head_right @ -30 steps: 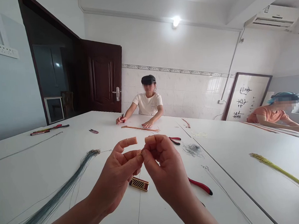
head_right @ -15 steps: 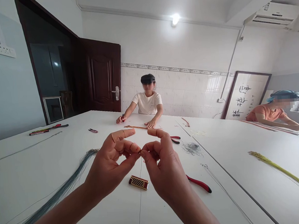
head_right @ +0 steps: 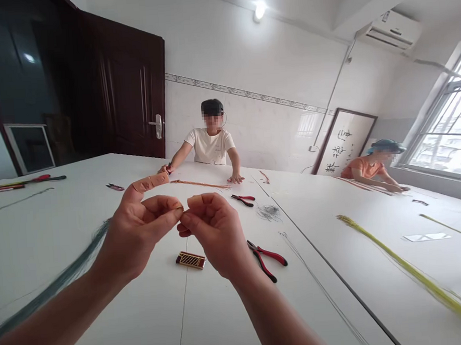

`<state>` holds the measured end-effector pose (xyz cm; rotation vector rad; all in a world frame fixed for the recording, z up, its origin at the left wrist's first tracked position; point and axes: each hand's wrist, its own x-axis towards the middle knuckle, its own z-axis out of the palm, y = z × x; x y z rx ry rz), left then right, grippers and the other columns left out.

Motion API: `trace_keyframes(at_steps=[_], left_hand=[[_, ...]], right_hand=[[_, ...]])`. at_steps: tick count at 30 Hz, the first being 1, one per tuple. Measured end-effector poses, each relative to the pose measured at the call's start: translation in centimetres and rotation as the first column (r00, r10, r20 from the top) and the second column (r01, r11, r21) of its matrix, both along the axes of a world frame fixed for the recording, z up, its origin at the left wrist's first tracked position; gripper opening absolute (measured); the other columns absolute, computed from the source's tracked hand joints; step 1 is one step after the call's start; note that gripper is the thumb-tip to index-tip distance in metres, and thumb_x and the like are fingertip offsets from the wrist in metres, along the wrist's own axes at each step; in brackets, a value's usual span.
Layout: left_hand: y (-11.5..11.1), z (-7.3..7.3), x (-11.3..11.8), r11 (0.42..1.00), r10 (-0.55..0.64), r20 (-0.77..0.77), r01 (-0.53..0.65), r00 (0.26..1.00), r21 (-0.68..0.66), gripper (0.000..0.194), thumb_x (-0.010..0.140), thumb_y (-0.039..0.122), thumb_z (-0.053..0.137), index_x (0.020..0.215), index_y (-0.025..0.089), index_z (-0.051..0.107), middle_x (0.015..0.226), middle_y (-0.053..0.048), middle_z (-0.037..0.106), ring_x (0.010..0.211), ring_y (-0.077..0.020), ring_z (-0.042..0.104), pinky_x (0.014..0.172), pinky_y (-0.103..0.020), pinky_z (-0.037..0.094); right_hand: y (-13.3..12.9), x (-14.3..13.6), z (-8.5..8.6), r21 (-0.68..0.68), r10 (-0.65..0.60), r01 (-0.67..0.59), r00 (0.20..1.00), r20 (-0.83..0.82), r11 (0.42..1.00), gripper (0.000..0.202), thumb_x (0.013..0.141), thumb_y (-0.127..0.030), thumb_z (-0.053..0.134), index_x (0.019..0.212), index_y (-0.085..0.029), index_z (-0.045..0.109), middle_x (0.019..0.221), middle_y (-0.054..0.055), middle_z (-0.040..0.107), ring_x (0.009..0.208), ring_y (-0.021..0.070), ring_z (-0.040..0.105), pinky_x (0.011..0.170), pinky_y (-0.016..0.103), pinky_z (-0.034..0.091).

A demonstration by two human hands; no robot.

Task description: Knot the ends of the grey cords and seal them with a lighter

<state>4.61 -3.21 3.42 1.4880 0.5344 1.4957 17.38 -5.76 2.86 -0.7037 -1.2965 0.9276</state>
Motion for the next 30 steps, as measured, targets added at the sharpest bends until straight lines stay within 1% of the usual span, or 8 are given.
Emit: trace_keyframes(at_steps=[3,6,11,13,17,22,27,30], left_hand=[[0.1,0.1,0.2,0.991,-0.088,0.040,0.092,0.995,-0.096,0.052,0.075,0.017,0.068,0.120,0.026,0.044,0.070,0.005,0.063,0.061,-0.0089,0.056,0.057,-0.022,0.049],[-0.3,-0.2,0.4,0.985,-0.147,0.006,0.147,0.989,-0.089,0.056,0.072,0.020,0.073,0.121,0.027,0.047,0.085,0.002,0.064,0.070,-0.0084,0.057,0.063,-0.020,0.050],[-1.4,-1.3,1.3,0.942,-0.317,-0.043,0.309,0.947,-0.129,0.030,0.074,0.021,0.071,0.101,0.023,0.057,0.077,0.003,0.063,0.070,-0.0087,0.056,0.060,-0.020,0.048],[-1.8,-1.6,1.6,0.926,-0.341,-0.016,0.334,0.940,-0.175,0.028,0.075,0.019,0.068,0.100,0.022,0.056,0.071,0.004,0.062,0.065,-0.0081,0.054,0.057,-0.019,0.045],[-2.3,-1.5,1.5,0.932,-0.308,0.025,0.307,0.951,-0.192,0.032,0.076,0.013,0.064,0.105,0.021,0.052,0.068,0.006,0.060,0.060,-0.0065,0.050,0.053,-0.018,0.041],[-2.3,-1.1,1.1,0.938,-0.313,0.040,0.316,0.949,-0.142,0.034,0.077,0.011,0.062,0.107,0.022,0.049,0.065,0.007,0.059,0.058,-0.0049,0.048,0.054,-0.017,0.041],[-2.5,-1.2,1.2,0.935,-0.328,0.008,0.326,0.945,-0.139,0.034,0.079,0.012,0.061,0.108,0.023,0.049,0.068,0.007,0.058,0.058,-0.0050,0.049,0.052,-0.016,0.043],[-2.5,-1.4,1.2,0.935,-0.337,-0.014,0.333,0.941,-0.120,0.037,0.079,0.014,0.063,0.110,0.024,0.048,0.072,0.006,0.059,0.059,-0.0062,0.050,0.048,-0.016,0.043]], right_hand=[[-0.2,0.2,0.2,0.012,-0.037,0.037,0.999,-0.027,0.999,0.020,0.073,-0.017,0.069,0.085,-0.020,0.054,0.068,-0.007,0.061,0.059,0.0083,0.062,0.060,0.025,0.055],[-2.6,2.5,1.7,0.092,-0.152,0.147,0.988,0.040,0.985,0.022,0.074,-0.012,0.068,0.090,-0.022,0.056,0.067,-0.007,0.064,0.061,0.0080,0.063,0.063,0.023,0.055],[-8.3,7.0,4.3,0.230,-0.508,0.460,0.829,0.235,0.858,0.015,0.074,-0.015,0.071,0.082,-0.022,0.061,0.068,-0.005,0.065,0.060,0.0088,0.063,0.058,0.021,0.053],[-9.1,7.2,3.6,0.114,-0.486,0.475,0.826,0.286,0.873,0.014,0.072,-0.019,0.073,0.081,-0.022,0.062,0.066,-0.004,0.065,0.058,0.0094,0.063,0.055,0.021,0.052],[-8.4,5.2,0.3,-0.182,-0.324,0.391,0.893,0.312,0.902,0.014,0.076,-0.028,0.070,0.085,-0.021,0.063,0.067,-0.002,0.065,0.061,0.0112,0.063,0.057,0.025,0.052],[-7.7,3.0,-0.8,-0.047,-0.404,0.477,0.790,0.461,0.878,0.017,0.080,-0.036,0.065,0.091,-0.023,0.068,0.092,0.004,0.069,0.086,0.0190,0.063,0.073,0.036,0.051],[-7.4,1.9,0.0,-0.041,-0.407,0.469,0.804,0.434,0.882,0.017,0.081,-0.038,0.063,0.084,-0.022,0.068,0.070,0.000,0.065,0.065,0.0151,0.058,0.057,0.029,0.045],[-7.0,1.8,-0.2,-0.052,-0.395,0.456,0.818,0.419,0.889,0.016,0.081,-0.036,0.064,0.079,-0.021,0.067,0.069,0.000,0.065,0.066,0.0151,0.057,0.059,0.030,0.044]])
